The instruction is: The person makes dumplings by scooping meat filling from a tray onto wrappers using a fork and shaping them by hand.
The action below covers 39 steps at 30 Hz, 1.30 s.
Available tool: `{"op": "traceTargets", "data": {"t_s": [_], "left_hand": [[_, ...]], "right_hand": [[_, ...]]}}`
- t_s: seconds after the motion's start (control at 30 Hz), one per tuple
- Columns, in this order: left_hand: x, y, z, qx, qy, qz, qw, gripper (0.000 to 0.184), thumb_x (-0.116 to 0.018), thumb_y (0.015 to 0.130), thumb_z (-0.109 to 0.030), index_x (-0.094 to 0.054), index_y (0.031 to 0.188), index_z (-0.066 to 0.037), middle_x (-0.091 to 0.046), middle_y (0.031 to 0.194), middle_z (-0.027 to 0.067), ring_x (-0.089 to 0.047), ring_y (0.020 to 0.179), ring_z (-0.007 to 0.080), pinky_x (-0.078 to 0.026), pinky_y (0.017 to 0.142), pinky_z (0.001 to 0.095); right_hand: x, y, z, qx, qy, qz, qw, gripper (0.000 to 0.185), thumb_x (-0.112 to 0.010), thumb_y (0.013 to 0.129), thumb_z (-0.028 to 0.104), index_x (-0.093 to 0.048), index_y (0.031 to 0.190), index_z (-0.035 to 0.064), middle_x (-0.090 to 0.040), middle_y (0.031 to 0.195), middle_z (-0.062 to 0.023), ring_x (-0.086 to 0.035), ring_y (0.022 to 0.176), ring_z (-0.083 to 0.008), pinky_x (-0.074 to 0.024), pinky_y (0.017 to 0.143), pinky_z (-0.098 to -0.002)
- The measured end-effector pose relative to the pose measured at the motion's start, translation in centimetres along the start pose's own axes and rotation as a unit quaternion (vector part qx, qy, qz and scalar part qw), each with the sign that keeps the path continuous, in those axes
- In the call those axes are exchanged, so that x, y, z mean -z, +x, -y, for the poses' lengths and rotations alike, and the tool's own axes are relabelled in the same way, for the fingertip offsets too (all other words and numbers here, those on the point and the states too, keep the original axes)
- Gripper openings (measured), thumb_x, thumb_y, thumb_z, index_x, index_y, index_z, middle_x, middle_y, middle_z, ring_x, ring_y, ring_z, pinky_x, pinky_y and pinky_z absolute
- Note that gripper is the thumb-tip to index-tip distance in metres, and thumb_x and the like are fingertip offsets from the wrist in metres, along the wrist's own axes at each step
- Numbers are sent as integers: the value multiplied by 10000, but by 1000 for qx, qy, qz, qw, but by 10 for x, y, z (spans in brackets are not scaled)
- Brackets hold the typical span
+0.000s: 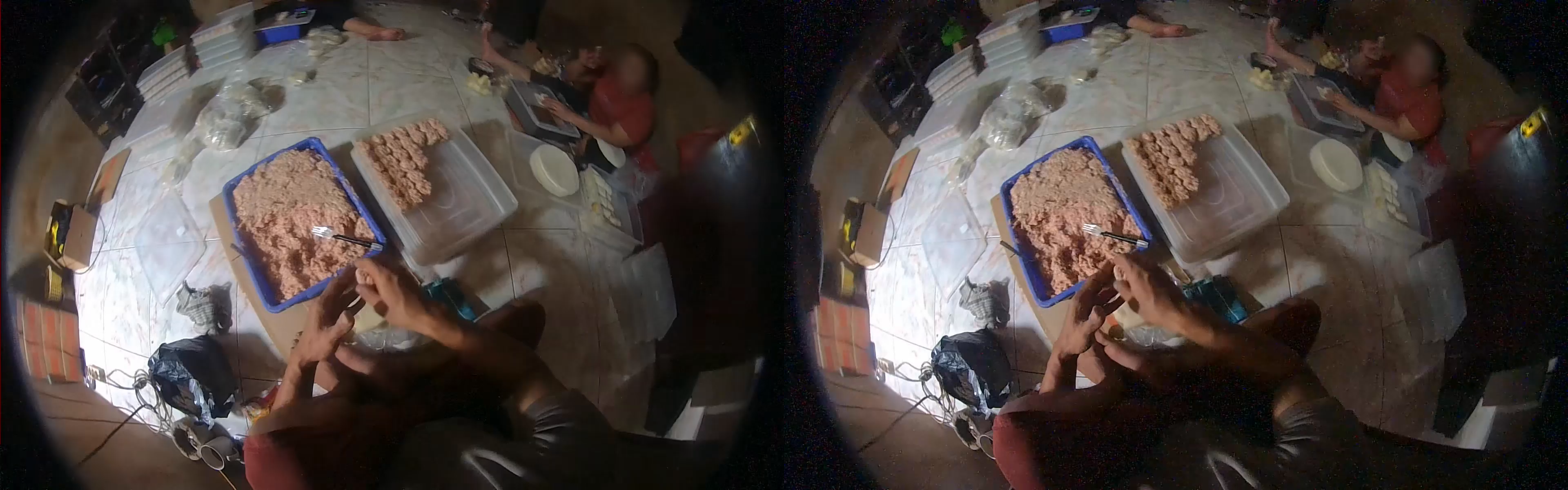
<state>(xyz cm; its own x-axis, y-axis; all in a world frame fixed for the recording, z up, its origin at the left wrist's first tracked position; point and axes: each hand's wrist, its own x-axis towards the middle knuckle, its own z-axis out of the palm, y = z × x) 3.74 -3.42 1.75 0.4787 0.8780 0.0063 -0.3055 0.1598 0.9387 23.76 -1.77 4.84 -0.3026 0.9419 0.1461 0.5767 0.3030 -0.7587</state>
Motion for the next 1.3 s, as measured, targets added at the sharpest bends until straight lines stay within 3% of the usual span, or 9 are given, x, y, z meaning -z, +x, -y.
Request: {"op": "traceTargets", "data": {"t_s": [0.07, 0.13, 0.3, 0.37, 0.53, 0.77, 0.93, 1.03, 1.3], "left_hand": [[-1, 2, -3, 3, -26, 20, 999, 1069, -777, 868, -425, -102, 1593, -22, -207, 1626, 229, -333, 1450, 418, -360, 1139, 497], [-4, 5, -4, 64, 131, -18, 989, 838, -766, 888, -363, -334, 1517, -16, -364, 1558, 213, -407, 1415, 345, -402, 1105, 471], [14, 11, 54, 148, 314, 64, 936, 637, -798, 856, -317, -559, 1368, -24, -500, 1472, 154, -505, 1324, 284, -417, 1086, 450], [10, 9, 67, -96, 582, 110, 800, 663, -811, 810, -300, -559, 1365, -36, -483, 1493, 136, -490, 1328, 330, -390, 1105, 480], [21, 2, 92, -122, 688, 158, 698, 572, -666, 886, -329, -564, 1412, -129, -395, 1573, 110, -335, 1466, 314, -241, 1209, 524], [34, -8, 102, -185, 667, 100, 715, 363, -682, 878, -251, -697, 1217, -123, -636, 1319, 120, -525, 1306, 333, -344, 1150, 521], [8, -6, 64, 46, 295, -13, 954, 461, -742, 881, -83, -576, 1310, -49, -664, 1231, 115, -646, 1115, 234, -515, 962, 375], [6, -2, 72, 63, 162, -45, 984, 455, -797, 831, -26, -504, 1179, -49, -591, 1158, 84, -589, 1072, 185, -514, 893, 333], [-11, -21, 18, 133, 37, -79, 987, 361, -798, 864, -71, -548, 1122, -33, -632, 949, 23, -588, 932, 110, -483, 797, 253]], "right_hand": [[20, 7, -13, -26, 56, -30, 998, 292, -670, 896, 152, -598, 1138, 7, -658, 962, -196, -673, 864, -331, -529, 768, -424], [63, 22, -32, -33, 36, -90, 995, 245, -710, 879, 130, -622, 1096, 58, -648, 925, -90, -641, 829, -191, -528, 734, -329], [140, 90, -145, -25, -143, -181, 973, 439, -737, 848, 133, -551, 1239, 64, -682, 1059, -146, -683, 964, -316, -544, 812, -400], [148, 111, -171, -87, -142, -172, 971, 643, -750, 824, 112, -425, 1378, 79, -677, 1076, -178, -679, 989, -360, -539, 844, -423], [141, 134, -208, -102, -92, -65, 988, 740, -728, 815, 70, -337, 1443, 56, -630, 1198, -266, -617, 1128, -411, -489, 966, -455], [132, 139, -234, -98, -144, -100, 980, 760, -741, 782, 41, -360, 1438, 90, -665, 1146, -232, -659, 1047, -381, -522, 891, -422], [121, 138, -207, -30, -278, -170, 945, 534, -711, 821, 49, -510, 1315, 73, -690, 1036, -198, -674, 982, -367, -529, 850, -429], [116, 123, -102, 31, -155, -172, 972, 255, -674, 864, 61, -621, 1112, 41, -667, 943, -180, -660, 908, -357, -515, 815, -444], [-14, 126, -74, 35, -209, 152, 965, 270, -670, 861, 126, -622, 1077, -29, -659, 1056, -288, -639, 1036, -456, -500, 849, -545]]}}
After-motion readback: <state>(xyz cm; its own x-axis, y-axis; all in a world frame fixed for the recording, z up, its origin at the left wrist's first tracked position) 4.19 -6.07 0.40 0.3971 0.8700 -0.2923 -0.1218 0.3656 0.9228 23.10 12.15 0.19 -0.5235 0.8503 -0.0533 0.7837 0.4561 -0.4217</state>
